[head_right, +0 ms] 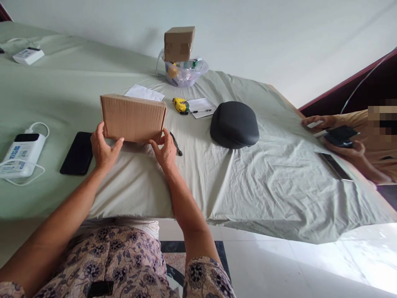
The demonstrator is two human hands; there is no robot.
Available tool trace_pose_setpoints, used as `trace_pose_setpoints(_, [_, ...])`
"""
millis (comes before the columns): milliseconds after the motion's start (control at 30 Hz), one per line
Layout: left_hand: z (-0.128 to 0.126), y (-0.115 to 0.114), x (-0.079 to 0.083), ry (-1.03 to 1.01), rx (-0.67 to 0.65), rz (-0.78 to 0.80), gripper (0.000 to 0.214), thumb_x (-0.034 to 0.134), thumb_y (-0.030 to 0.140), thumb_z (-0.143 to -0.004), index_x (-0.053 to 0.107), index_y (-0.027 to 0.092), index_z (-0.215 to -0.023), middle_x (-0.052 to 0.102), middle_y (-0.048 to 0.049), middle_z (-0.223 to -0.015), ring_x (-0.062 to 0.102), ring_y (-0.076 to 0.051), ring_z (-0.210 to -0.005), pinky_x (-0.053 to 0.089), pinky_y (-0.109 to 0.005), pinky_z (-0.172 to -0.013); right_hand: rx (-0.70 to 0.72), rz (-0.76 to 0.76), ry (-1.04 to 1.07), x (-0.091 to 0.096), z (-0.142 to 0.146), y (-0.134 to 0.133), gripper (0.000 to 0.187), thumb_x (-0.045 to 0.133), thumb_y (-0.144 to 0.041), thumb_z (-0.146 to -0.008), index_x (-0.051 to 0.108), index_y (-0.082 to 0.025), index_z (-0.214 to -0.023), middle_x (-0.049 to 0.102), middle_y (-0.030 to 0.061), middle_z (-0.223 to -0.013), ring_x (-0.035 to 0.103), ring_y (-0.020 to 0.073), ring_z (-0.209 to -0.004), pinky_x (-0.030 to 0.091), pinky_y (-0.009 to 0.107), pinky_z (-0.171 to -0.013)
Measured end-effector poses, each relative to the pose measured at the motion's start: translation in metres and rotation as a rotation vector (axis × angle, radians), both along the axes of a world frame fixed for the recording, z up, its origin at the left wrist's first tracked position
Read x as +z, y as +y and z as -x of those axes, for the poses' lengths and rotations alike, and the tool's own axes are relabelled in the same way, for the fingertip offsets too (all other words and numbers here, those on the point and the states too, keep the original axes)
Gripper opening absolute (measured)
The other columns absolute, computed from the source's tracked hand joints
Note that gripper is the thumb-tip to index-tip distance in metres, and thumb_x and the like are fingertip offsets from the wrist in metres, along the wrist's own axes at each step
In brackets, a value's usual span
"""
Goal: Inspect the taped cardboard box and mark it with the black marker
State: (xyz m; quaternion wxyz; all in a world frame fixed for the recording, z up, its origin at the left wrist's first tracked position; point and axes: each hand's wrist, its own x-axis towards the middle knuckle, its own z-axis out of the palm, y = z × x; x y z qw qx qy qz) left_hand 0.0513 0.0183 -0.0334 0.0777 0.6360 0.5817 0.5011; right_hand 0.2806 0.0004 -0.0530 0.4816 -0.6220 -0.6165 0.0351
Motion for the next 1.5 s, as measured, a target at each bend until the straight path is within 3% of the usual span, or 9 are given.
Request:
trace_pose_setpoints(133, [-0.008,-0.005,0.000,0.014,-0.007,-0.003,0.104,0.083,0.061,-0.069,0.039,0.015,-0.151,0.048,-0.0229,-0.143,0.046,-0.042,-0.135,0.035,-0.056,-0.118,-0.071,0.023,-0.027,0.007,0.019,-0.010,0.097,0.070,-0.071,-0.078,0.034,-0.019,-0.151,0.062,0.0108,-0.104,0.063,0.0261,-0.089,0.058,0.045,-0.083])
trace_pose_setpoints(233, [-0.011,-0.005,-0.002,-0.003,-0.008,0.007,0.105,0.086,0.057,-0.067,0.039,0.017,-0.152,0.047,-0.0220,-0.142,0.046,-0.042,-0.135,0.036,-0.057,-0.117,-0.088,0.040,-0.041,0.006,0.026,-0.013,0.103,0.072,-0.071,-0.077,0.028,-0.018,-0.154,0.060,0.0122,-0.106,0.063,0.0280,-0.093,0.057,0.047,-0.085])
trace_pose_setpoints(400, [-0.006,-0.002,-0.003,-0.031,-0.022,-0.013,0.086,0.081,0.053,-0.077,0.044,0.020,-0.148,0.049,-0.0190,-0.142,0.046,-0.037,-0.136,0.037,-0.053,-0.119,-0.021,0.006,-0.085,0.003,0.017,-0.008,0.089,0.068,-0.064,-0.084,0.031,-0.023,-0.154,0.064,0.0080,-0.099,0.063,0.0244,-0.085,0.059,0.044,-0.083])
trace_pose_setpoints(533, [0.002,0.001,-0.004,-0.075,-0.072,-0.045,0.062,0.058,0.051,-0.095,0.045,0.019,-0.147,0.045,-0.0199,-0.149,0.044,-0.031,-0.141,0.039,-0.048,-0.119,0.069,0.006,-0.071,0.006,0.011,-0.007,0.086,0.069,-0.062,-0.085,0.036,-0.021,-0.153,0.064,0.0037,-0.087,0.063,0.0226,-0.079,0.059,0.041,-0.079])
trace_pose_setpoints(800, [0.007,0.003,0.002,-0.036,-0.060,-0.106,0.059,0.043,0.060,-0.099,0.059,0.017,-0.136,0.035,-0.0207,-0.162,0.031,-0.034,-0.154,0.024,-0.051,-0.127,0.153,-0.089,0.046,0.014,0.027,-0.022,0.082,0.066,-0.064,-0.087,0.039,-0.022,-0.152,0.058,-0.0064,-0.066,0.057,0.0143,-0.059,0.056,0.030,-0.066])
trace_pose_setpoints(967, [0.008,0.004,0.007,0.074,-0.106,-0.145,0.063,0.036,0.061,-0.100,0.064,0.017,-0.135,0.040,-0.0190,-0.160,0.024,-0.037,-0.157,0.016,-0.058,-0.128,0.196,-0.104,0.062,0.020,0.035,-0.029,0.047,0.066,-0.065,-0.086,0.071,-0.023,-0.107,0.061,-0.0032,-0.065,0.056,0.0122,-0.056,0.054,0.028,-0.061])
trace_pose_setpoints(1133, [0.004,0.001,0.008,0.167,-0.113,-0.117,0.062,0.038,0.061,-0.100,0.063,0.020,-0.139,0.037,-0.0159,-0.164,0.016,-0.042,-0.158,0.017,-0.062,-0.126,0.232,-0.148,0.197,0.027,0.036,-0.031,0.043,0.067,-0.063,-0.087,0.072,-0.022,-0.097,0.064,-0.0023,-0.065,0.058,0.0117,-0.057,0.054,0.028,-0.062])
trace_pose_setpoints(1300, [-0.009,-0.009,0.008,0.250,-0.175,-0.151,0.062,0.043,0.064,-0.097,0.061,0.023,-0.142,0.042,-0.0157,-0.162,0.024,-0.043,-0.156,0.025,-0.061,-0.122,0.298,-0.127,0.257,0.026,0.037,-0.030,0.036,0.064,-0.056,-0.092,0.072,-0.022,-0.100,0.070,0.0018,-0.076,0.063,0.0139,-0.064,0.057,0.031,-0.069])
trace_pose_setpoints(1500, [-0.024,-0.019,0.003,0.279,-0.288,-0.222,0.084,0.059,0.075,-0.084,0.053,0.019,-0.146,0.043,-0.0213,-0.159,0.027,-0.047,-0.154,0.027,-0.063,-0.120,0.360,-0.087,0.288,0.025,0.037,-0.028,0.036,0.064,-0.057,-0.091,0.072,-0.024,-0.101,0.070,-0.0008,-0.075,0.061,0.0116,-0.061,0.054,0.029,-0.067])
